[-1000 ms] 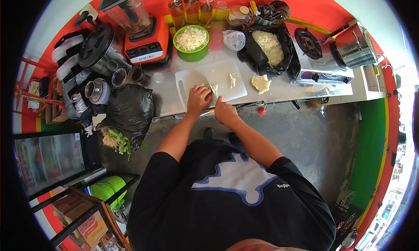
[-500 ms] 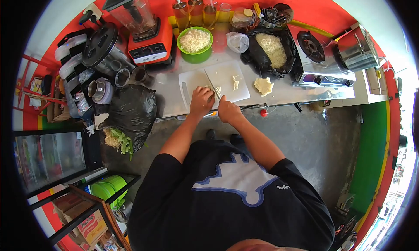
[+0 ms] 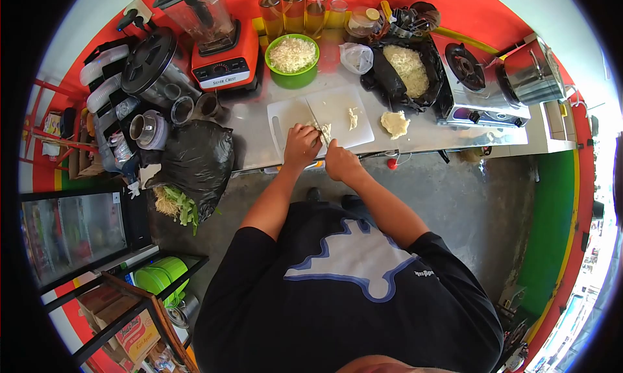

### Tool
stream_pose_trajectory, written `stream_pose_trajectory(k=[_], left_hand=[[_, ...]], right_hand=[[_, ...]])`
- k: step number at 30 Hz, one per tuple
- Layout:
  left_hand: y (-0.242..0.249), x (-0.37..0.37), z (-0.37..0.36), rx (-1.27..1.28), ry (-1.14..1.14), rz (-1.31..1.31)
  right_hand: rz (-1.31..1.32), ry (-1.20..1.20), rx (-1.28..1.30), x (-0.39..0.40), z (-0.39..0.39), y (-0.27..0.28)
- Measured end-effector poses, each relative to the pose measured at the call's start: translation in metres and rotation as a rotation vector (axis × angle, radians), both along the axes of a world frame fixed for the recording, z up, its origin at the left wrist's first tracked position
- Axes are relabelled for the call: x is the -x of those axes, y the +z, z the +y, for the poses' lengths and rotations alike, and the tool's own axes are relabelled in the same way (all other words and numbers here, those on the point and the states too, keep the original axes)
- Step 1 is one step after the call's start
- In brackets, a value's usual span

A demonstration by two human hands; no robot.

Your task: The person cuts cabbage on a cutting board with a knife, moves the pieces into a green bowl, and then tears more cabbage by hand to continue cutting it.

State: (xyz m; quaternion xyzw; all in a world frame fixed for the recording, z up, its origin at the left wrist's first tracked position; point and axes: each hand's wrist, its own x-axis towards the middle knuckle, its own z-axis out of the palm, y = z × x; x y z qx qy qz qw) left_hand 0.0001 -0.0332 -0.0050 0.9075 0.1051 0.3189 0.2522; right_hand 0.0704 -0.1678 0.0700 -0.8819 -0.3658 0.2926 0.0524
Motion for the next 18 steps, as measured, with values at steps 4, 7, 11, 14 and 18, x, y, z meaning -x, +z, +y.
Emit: stream_pose_trajectory(k=[4,7,11,14,18], left_hand=[[0.001,0.001,0.002,-0.002,-0.026,0.0],[-0.001,0.001,0.004,-0.008,-0.021,0.012],[-0.005,0.001,0.005,0.003,-0.026,-0.027],[-0.007,0.001,0.002,0.021,-0.01,-0.027],[-0.008,-0.003,0.007,-0.002,0.003,0.01]], right_hand=[[-0.043,0.007,0.057,0.012,-0.008,-0.014],[-0.022,-0.031,0.013,0.011,-0.002,-0.017],[0.005,-0.021,-0.024,0.002,0.004,-0.005],[-0.012,0.025,0.066,0.008,-0.004,-0.001],[-0.076,0.047,0.011,0.014,-0.013,-0.019]])
